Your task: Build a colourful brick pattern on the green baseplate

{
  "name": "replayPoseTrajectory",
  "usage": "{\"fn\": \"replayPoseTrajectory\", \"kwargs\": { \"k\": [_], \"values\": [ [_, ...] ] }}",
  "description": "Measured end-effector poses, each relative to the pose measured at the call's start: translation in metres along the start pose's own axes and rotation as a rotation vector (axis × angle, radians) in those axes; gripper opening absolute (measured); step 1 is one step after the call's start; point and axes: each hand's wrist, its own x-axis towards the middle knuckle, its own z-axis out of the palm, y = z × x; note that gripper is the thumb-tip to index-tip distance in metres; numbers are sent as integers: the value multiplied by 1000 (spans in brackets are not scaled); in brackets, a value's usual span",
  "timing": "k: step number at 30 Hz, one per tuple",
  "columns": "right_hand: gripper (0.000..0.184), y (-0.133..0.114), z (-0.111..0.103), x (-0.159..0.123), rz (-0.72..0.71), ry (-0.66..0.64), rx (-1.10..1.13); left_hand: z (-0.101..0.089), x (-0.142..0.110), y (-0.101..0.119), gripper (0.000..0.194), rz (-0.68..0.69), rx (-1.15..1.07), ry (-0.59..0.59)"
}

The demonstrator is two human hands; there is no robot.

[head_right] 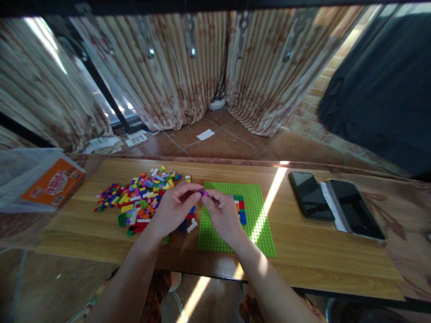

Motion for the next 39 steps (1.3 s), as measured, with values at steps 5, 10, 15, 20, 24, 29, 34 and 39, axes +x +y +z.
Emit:
{"fn": "replayPoseTrajectory", "kwargs": {
  "k": [5, 10, 15, 20, 24, 29, 34, 39],
  "values": [
    [26, 0, 2, -2, -31, -20, -100, 4, -2, 0, 13, 25, 87, 78],
    [28, -1, 1, -2, 11, -33, -176, 3, -5, 2, 12, -15, 77, 90],
    [29, -7, 1, -4, -11, -86, -191, 1, -7, 0, 15, -96, -133, 26],
    [31, -14, 0, -6, -61, -161, -194, 0, -7, -1, 17, -203, -468, -7],
    [29, -18, 2, -6, -60, -203, -157, -3, -11, 1, 23, -285, -631, -18],
    [32, -10, 10, -3, -75, -135, -179, -9, -12, -4, 25, -334, -639, 42],
    [31, 12, 12, 1, -144, -10, -539, -40, -10, -20, 14, -234, 1, 296],
    [33, 24, 16, 1, -246, -73, -763, -77, -12, -43, 13, -252, 470, 343]
  ]
}}
